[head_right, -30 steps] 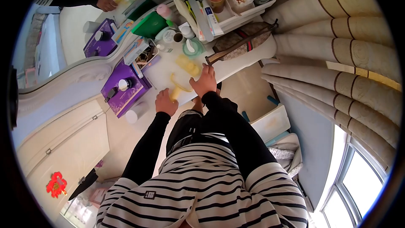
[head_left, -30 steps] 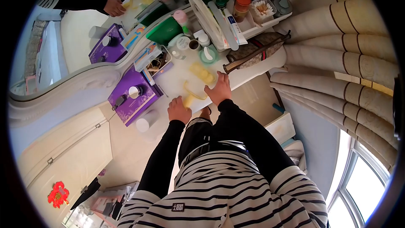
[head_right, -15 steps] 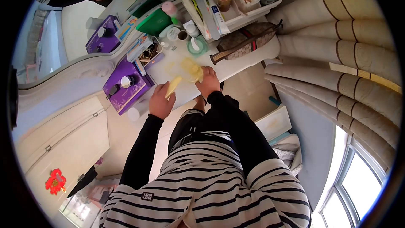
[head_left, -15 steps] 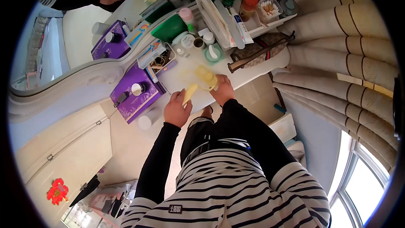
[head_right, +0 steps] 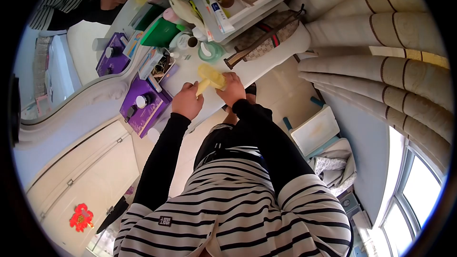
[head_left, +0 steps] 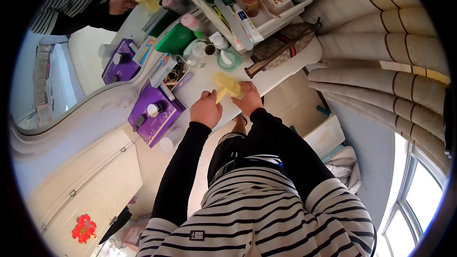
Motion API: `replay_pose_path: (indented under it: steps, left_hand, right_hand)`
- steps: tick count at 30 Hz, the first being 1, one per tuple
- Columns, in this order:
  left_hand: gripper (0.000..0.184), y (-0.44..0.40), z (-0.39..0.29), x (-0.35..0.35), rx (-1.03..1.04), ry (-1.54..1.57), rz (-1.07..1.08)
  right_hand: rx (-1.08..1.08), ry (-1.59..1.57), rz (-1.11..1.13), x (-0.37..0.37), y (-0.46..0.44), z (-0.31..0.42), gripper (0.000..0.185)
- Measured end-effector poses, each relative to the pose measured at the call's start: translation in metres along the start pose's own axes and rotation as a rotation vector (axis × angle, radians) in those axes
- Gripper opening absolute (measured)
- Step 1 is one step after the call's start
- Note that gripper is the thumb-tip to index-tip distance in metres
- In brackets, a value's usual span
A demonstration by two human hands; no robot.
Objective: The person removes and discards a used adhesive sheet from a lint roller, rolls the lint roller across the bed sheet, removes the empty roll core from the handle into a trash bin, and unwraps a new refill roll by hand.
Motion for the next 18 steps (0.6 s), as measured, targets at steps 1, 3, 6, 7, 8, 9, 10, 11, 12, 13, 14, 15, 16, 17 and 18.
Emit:
replay_pose_path:
  steps: [1, 3, 6, 7, 8, 9, 10, 11, 12, 13, 14, 15, 16, 17, 18]
  left_hand:
    - [0.048, -0.0015, -0.0026, 0.0006, -0.004, -0.016, 0.009]
    - [0.048, -0.0036, -0.0067, 0.0008, -0.013, -0.042, 0.028]
    - [0.047, -0.0032, -0.0081, 0.0009, -0.021, -0.059, 0.04]
    - [0.047, -0.002, -0.0073, 0.0029, -0.016, -0.056, 0.03]
    - [0.046, -0.0009, -0.0066, 0.004, -0.01, -0.053, 0.02]
    - [0.046, 0.0003, -0.0058, 0.0048, -0.014, -0.047, 0.024]
    - [0.046, 0.0017, -0.0051, 0.0054, -0.018, -0.04, 0.027]
    - [0.046, 0.0024, -0.0043, 0.0062, -0.022, -0.031, 0.029]
    - [0.046, 0.0028, -0.0044, 0.007, -0.019, -0.028, 0.028]
    - [0.046, 0.0031, -0.0047, 0.008, -0.016, -0.023, 0.027]
    - [0.046, 0.0032, -0.0049, 0.0086, -0.014, -0.019, 0.024]
    - [0.046, 0.0028, -0.0049, 0.0083, -0.029, -0.018, 0.04]
    - [0.047, 0.0012, -0.0052, 0.0081, -0.045, -0.018, 0.055]
    - [0.047, -0.0009, -0.0058, 0.0076, -0.061, -0.017, 0.071]
    - [0.045, -0.0036, -0.0085, 0.0058, -0.06, -0.029, 0.095]
  right_hand:
    - [0.012, -0.008, 0.008, 0.0007, 0.0, -0.001, 0.063]
    - [0.0, -0.003, -0.005, -0.0002, 0.0008, -0.0003, 0.064]
    - [-0.018, 0.037, -0.01, -0.0003, 0.0015, 0.002, 0.065]
    - [-0.025, 0.055, -0.01, 0.0, 0.0013, 0.0036, 0.065]
    - [-0.014, 0.056, -0.002, 0.0007, 0.001, 0.0041, 0.066]
    - [-0.005, 0.059, 0.006, 0.0013, 0.0007, 0.0042, 0.066]
    - [0.005, 0.062, 0.014, 0.002, 0.0003, 0.0045, 0.067]
    - [0.008, 0.062, 0.015, 0.0023, 0.0002, 0.0053, 0.067]
    - [0.012, 0.063, 0.016, 0.0031, 0.0005, 0.0056, 0.067]
    - [0.014, 0.064, 0.019, 0.0041, 0.0005, 0.006, 0.067]
    - [0.01, 0.059, 0.019, 0.004, -0.0004, 0.0064, 0.067]
    - [0.006, 0.052, 0.02, 0.0039, -0.0011, 0.0043, 0.066]
    - [0.002, 0.046, 0.022, 0.0045, -0.0019, 0.0022, 0.065]
    - [-0.006, 0.042, 0.012, 0.0049, -0.0025, 0.0005, 0.065]
    - [-0.012, 0.038, 0.002, 0.0045, -0.0028, 0.0001, 0.064]
Point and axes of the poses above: each hand's wrist, its own y-axis away from the middle knuckle, its own x-axis out of the palm, z = x × y, the point moved 7 cm from there along -y, towards the middle knuckle, and after that the axes turned 8 degrees about -y, right-handed, at the moved point
